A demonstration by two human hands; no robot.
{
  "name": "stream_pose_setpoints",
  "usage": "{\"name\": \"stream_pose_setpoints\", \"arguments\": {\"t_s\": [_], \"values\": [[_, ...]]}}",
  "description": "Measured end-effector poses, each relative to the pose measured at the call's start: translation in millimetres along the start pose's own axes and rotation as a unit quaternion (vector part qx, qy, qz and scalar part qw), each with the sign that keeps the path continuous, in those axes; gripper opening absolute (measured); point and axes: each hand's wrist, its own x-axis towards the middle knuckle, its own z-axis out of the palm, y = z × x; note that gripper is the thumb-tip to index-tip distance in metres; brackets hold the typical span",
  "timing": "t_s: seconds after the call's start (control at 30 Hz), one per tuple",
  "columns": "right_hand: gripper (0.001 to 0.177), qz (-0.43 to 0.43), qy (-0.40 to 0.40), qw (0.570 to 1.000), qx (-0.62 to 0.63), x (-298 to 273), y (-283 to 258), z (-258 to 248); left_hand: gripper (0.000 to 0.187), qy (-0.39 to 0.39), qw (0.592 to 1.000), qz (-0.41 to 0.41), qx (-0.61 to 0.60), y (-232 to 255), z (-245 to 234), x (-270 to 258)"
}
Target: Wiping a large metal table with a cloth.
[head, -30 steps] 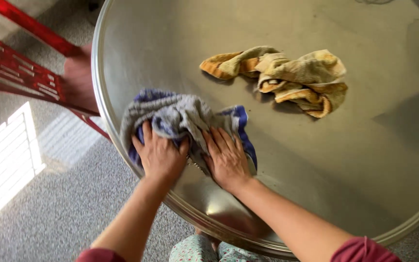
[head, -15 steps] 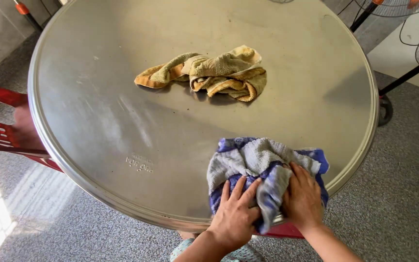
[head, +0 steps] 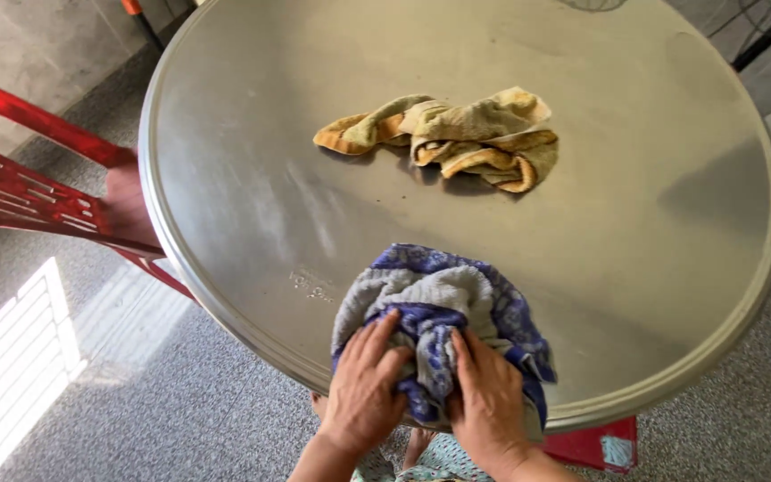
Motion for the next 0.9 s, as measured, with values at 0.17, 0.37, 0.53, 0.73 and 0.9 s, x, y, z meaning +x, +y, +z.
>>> {"name": "stream_pose_setpoints", "arguments": {"t_s": [0.17, 0.37, 0.53, 0.73, 0.9], "values": [[0.083, -0.063, -0.033, 0.997, 0.012, 48.7, -46.5, 36.3, 0.087, 0.048, 0.994, -0.097, -0.008, -47.5, -44.9, 2.8], [0.079, -0.089, -0.023, 0.996, 0.020, 127.0, -98.3, 88.9, 0.094, 0.036, 0.990, -0.123, 0.053, -129.9, -98.7, 30.0], [0.079, -0.085, -0.036, 0.995, 0.029, 193.0, -129.0, 130.3, 0.090, 0.038, 0.990, -0.122, 0.056, -203.8, -133.7, 59.7], [0.076, -0.103, -0.034, 0.994, 0.028, 266.5, -136.6, 179.0, 0.086, 0.036, 0.990, -0.123, 0.067, -275.6, -163.5, 101.2], [0.078, -0.120, -0.047, 0.991, 0.026, 323.7, -125.2, 206.3, 0.087, -0.013, 0.985, -0.136, 0.104, -319.4, -176.4, 139.1]]}}
